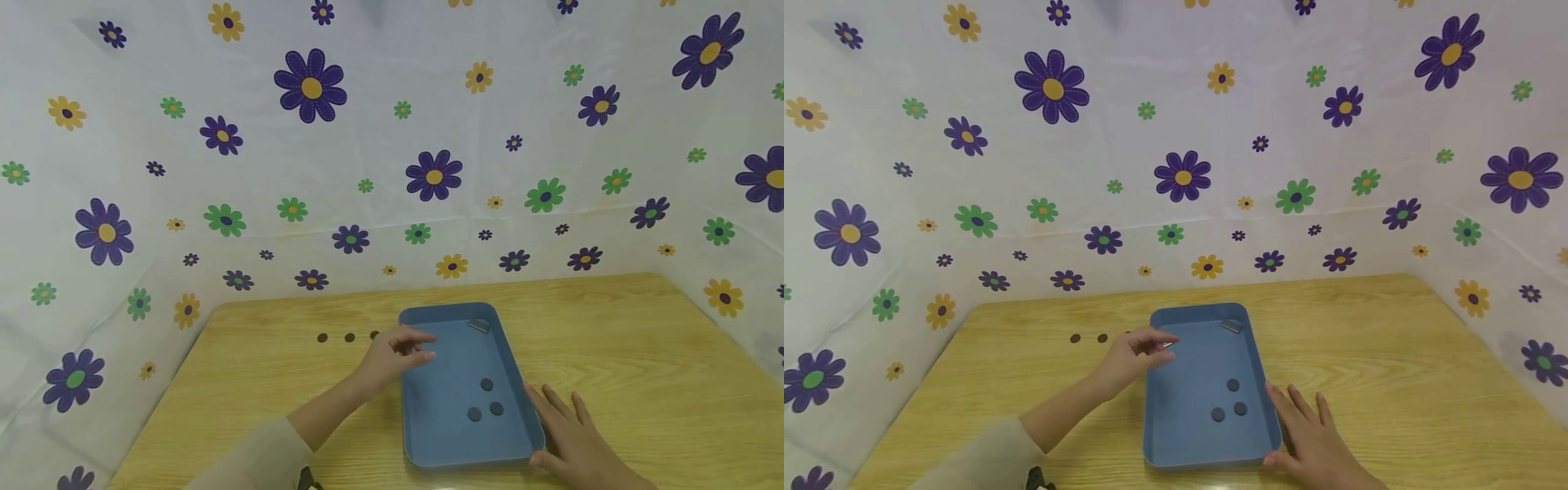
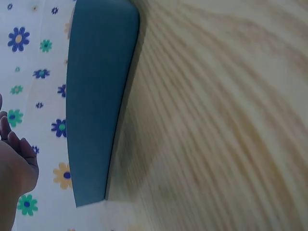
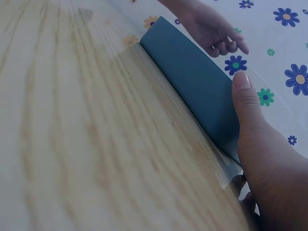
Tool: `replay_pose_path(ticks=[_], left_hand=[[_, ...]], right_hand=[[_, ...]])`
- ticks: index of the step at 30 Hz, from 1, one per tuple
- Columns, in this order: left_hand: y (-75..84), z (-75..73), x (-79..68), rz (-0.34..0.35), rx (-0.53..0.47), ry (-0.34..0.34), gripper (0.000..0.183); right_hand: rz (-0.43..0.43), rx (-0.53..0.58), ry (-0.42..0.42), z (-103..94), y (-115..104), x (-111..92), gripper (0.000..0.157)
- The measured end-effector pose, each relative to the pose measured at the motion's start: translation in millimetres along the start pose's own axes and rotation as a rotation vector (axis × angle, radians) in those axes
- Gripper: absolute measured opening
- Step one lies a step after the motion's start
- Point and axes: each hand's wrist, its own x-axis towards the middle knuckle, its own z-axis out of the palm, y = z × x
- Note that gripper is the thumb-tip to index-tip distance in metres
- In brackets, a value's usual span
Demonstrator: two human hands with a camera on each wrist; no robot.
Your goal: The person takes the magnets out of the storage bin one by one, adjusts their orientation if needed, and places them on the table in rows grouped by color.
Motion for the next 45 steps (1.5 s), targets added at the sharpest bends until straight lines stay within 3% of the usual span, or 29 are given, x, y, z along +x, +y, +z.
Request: replay_pose_path(ticks=[4,12,17,21,28,32,45], left_hand=[[3.5,16.7,-0.1,0.045,0.024,-0.054,0.029],[5.8,42.3,7.4,0.024,0.059,-0.154,0.029],[2.6,51.7,8.3,0.036,0.155,-0.228,0.031],[-1.3,56.3,10.7,0.029,0.182,-0.293,0.033],[-12.8,61.2,18.5,-0.091,0.105,-0.369,0.031],[-18.2,63.1,20.8,-0.13,0.157,-0.423,0.029],[-17.1,67.9,19.3,-0.12,0.348,-0.502,0.028]], right_hand=[[0.008,0.001,-0.003,-0.1,0,-1,0.078],[0.009,0.006,0.002,-0.7,-1,-1,0.077],[-0.008,0.011,0.001,-0.5,0,0,0.077],[-0.007,0.014,-0.001,-0.3,-1,0,0.076],[-0.019,0.02,0.006,-0.8,-1,0,0.075],[-0.013,0.021,0.004,-1.3,-1,0,0.075],[-0.003,0.016,-0.01,-1.3,0,0,0.078]])
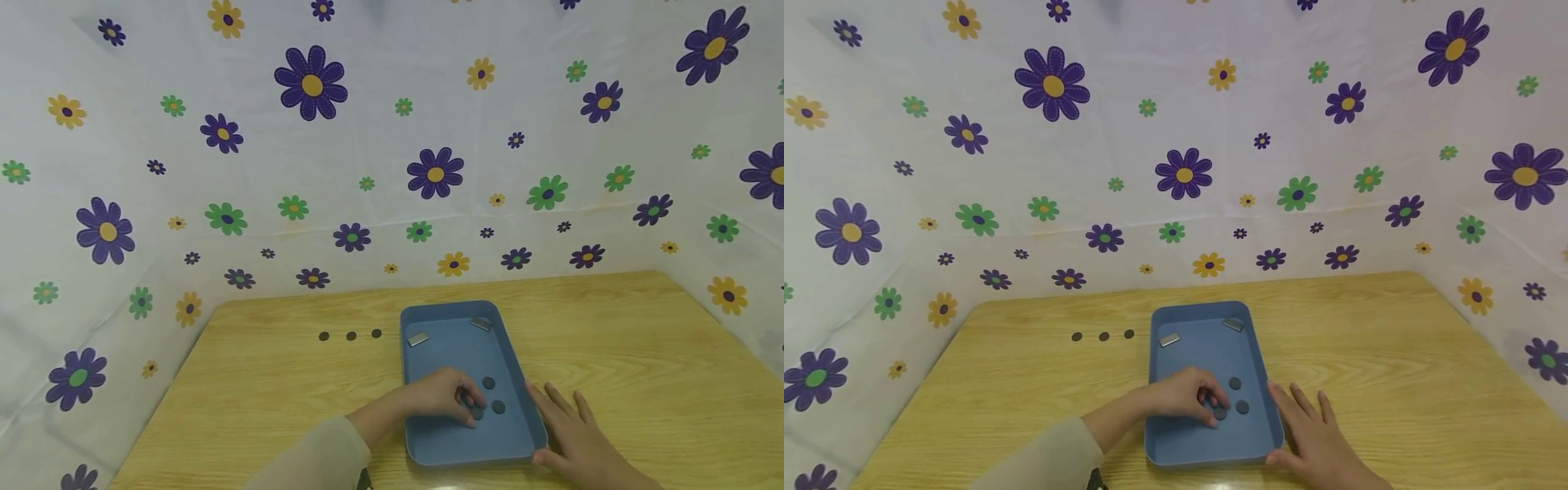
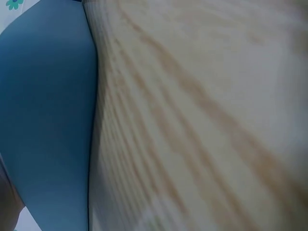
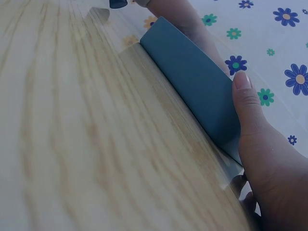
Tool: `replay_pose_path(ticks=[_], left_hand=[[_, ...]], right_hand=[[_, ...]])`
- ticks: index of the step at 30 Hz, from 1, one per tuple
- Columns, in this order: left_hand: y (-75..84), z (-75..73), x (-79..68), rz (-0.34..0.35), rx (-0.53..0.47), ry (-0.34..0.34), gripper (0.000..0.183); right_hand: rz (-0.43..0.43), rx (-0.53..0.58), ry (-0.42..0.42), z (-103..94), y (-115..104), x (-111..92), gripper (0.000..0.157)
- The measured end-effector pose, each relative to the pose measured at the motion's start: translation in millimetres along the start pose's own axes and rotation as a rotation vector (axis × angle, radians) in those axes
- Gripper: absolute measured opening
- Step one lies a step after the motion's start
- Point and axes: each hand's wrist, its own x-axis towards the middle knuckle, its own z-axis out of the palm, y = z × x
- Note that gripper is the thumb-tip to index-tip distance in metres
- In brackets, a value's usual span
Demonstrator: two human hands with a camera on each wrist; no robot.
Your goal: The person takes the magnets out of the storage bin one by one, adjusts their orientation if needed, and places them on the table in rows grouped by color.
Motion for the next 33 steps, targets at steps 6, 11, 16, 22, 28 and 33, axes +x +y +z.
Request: replay_pose_path(ticks=[6,11,16,22,28,33], left_hand=[[1.5,0.2,-2.7,0.08,0.102,-0.001,0.023],[-0.1,0.8,-3.1,0.127,0.167,0.004,0.022],[1.0,2.1,-2.8,0.139,0.242,0.024,0.019],[6.3,2.7,-2.9,0.174,0.365,0.035,0.02],[4.7,1.4,-3.2,0.202,0.355,0.057,0.02],[6.9,-6.2,-7.1,0.216,0.278,0.102,0.02]], right_hand=[[0.005,-0.004,-0.004,-0.9,-0.6,0.0,0.077],[0.003,-0.001,-0.002,-1.5,-0.8,0.0,0.077],[0.024,0.023,-0.018,-2.1,-0.4,0.2,0.077],[0.03,0.031,-0.021,-3.1,0.5,0.1,0.078],[0.032,0.031,-0.026,-1.5,0.5,0.6,0.078],[0.022,0.03,-0.019,-0.5,-1.2,1.1,0.078]])
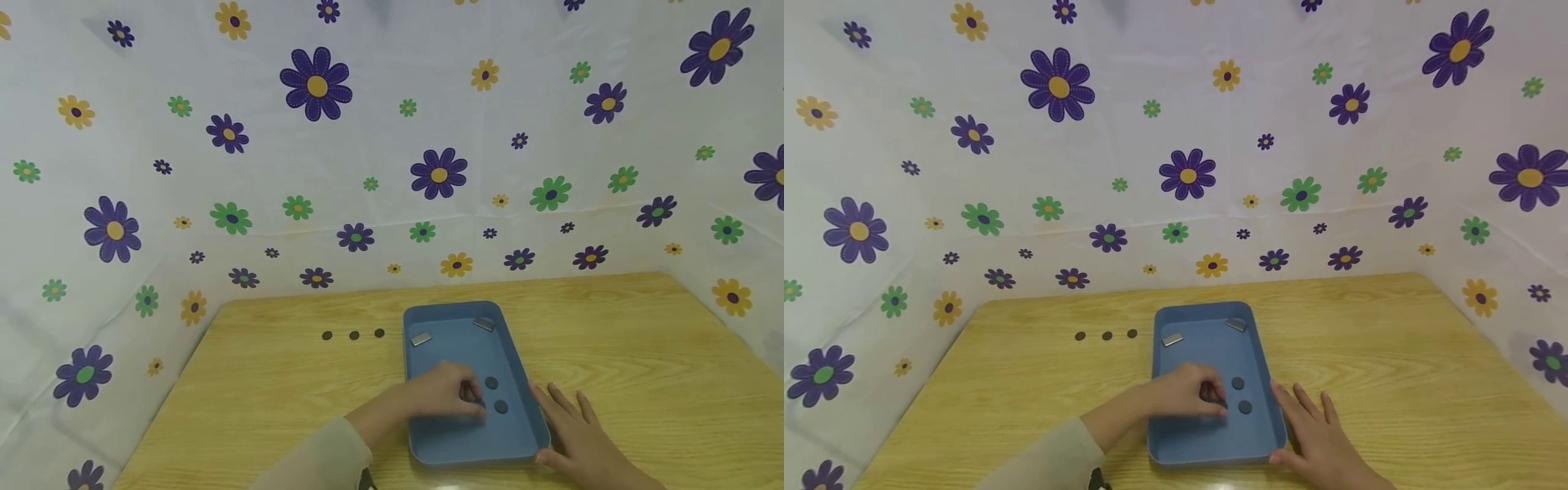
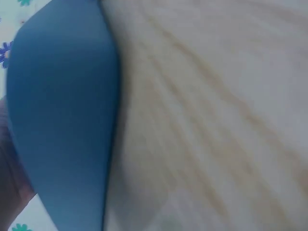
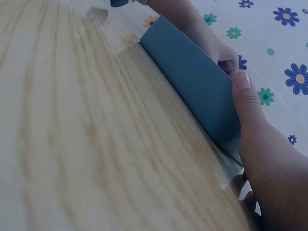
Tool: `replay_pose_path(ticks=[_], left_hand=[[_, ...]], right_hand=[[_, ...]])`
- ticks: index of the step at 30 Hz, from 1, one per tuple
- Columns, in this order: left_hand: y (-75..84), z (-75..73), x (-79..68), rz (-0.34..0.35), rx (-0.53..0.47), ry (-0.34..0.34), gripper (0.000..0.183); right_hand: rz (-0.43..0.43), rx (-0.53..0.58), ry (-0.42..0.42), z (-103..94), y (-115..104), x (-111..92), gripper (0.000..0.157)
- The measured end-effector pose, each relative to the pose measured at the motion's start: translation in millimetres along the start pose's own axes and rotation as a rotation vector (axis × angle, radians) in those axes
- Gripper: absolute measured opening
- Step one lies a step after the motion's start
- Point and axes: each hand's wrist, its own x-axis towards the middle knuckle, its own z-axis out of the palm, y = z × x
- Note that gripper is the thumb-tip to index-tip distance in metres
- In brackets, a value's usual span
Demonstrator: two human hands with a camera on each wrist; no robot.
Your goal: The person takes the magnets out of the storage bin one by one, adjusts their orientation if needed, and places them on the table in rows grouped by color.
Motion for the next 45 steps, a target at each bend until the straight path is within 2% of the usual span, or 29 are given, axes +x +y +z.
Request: replay_pose_path(ticks=[4,13,16,20,23,28,33,40,45], left_hand=[[3.2,-10.3,-0.7,0.018,-0.043,0.036,0.019],[9.2,-32.5,-7.4,0.061,-0.038,0.129,0.018],[8.8,-38.8,-12.1,0.101,-0.029,0.17,0.017],[10.3,-46.6,-19.4,0.201,0.035,0.222,0.017],[14.5,-52.7,-26.5,0.236,0.062,0.226,0.016],[16.9,-60.0,-39.7,0.181,0.04,0.204,0.016],[10.7,-63.8,-49.3,0.128,0.029,0.199,0.016],[-3.7,-62.8,-60.4,0.106,0.075,0.207,0.017],[-15.9,-60.4,-71.4,0.083,0.065,0.228,0.017]], right_hand=[[-0.012,-0.008,0.008,0.1,-1,0,0.078],[0.007,-0.021,-0.005,-1.4,-1,0,0.078],[0.005,-0.012,0.001,-0.8,-1,0,0.078],[-0.017,-0.008,0.015,0.7,1,0,0.078],[-0.022,-0.003,0.019,1.1,2,0,0.077],[-0.014,-0.009,0.014,0.1,0,0,0.077],[-0.005,-0.011,0.011,-0.7,0,0,0.078],[0.0,-0.002,0.004,-1.6,0,0,0.078],[-0.015,-0.009,0.019,-0.6,0,1,0.077]])
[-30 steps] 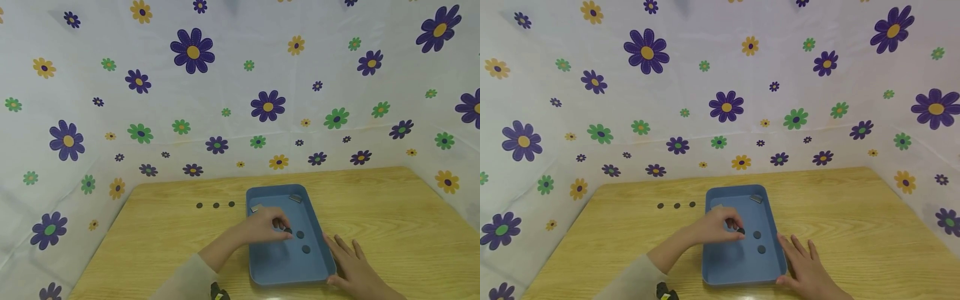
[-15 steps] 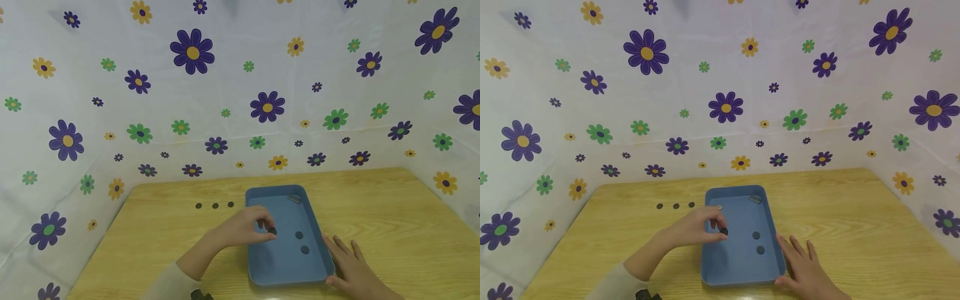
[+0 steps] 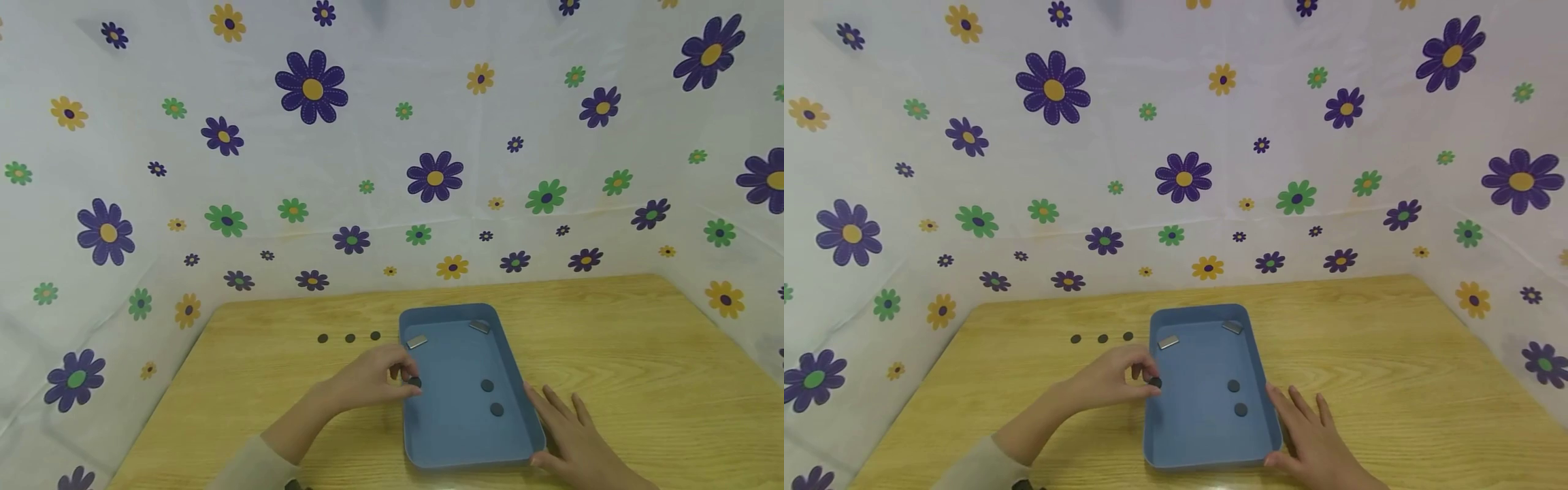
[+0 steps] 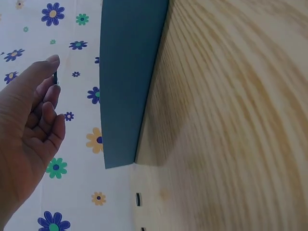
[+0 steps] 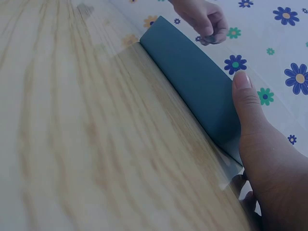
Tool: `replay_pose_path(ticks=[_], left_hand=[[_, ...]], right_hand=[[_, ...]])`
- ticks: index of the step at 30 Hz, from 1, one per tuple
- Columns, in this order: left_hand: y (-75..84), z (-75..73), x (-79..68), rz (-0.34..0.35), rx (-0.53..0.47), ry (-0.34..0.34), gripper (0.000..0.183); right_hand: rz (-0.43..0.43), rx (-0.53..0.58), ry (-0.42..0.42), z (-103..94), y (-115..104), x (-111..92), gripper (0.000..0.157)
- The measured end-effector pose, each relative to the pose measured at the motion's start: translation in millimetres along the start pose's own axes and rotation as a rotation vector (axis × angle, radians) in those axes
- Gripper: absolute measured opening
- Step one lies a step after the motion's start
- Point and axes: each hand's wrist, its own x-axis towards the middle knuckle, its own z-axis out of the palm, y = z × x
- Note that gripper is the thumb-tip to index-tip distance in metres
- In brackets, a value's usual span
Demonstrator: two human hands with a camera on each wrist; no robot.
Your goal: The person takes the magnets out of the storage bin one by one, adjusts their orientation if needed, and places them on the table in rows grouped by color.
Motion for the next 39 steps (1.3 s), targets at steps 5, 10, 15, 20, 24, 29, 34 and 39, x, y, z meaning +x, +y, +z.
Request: replay_pose_path(ticks=[5,10,15,20,24,29,34,39], left_hand=[[-9.5,0.0,-10.0,-0.053,-0.002,0.018,0.016],[-16.4,-1.9,-15.8,-0.218,-0.015,0.015,0.017],[-26.8,-1.0,-19.7,-0.348,-0.022,-0.01,0.017],[-42.4,3.0,-20.8,-0.414,-0.001,-0.029,0.017],[-53.3,4.2,-20.1,-0.445,0.023,-0.018,0.016],[-62.6,7.2,-16.4,-0.494,0.03,-0.012,0.017],[-68.5,9.3,-12.6,-0.528,0.039,0.002,0.019],[-73.2,12.4,-9.3,-0.547,0.079,0.001,0.018]], right_hand=[[-0.001,0.0,0.003,1.2,1,0,0.076],[-0.001,-0.009,0.005,2.0,3,-1,0.077],[-0.004,-0.014,0.004,2.6,2,-1,0.077],[0.003,-0.019,0.002,2.5,1,-1,0.077],[-0.005,-0.03,0.001,2.2,2,-1,0.078],[-0.006,-0.021,-0.005,-0.1,3,0,0.079],[0.01,0.015,-0.018,-1.3,2,0,0.079],[-0.006,-0.021,0.004,-1.6,2,-1,0.079]])
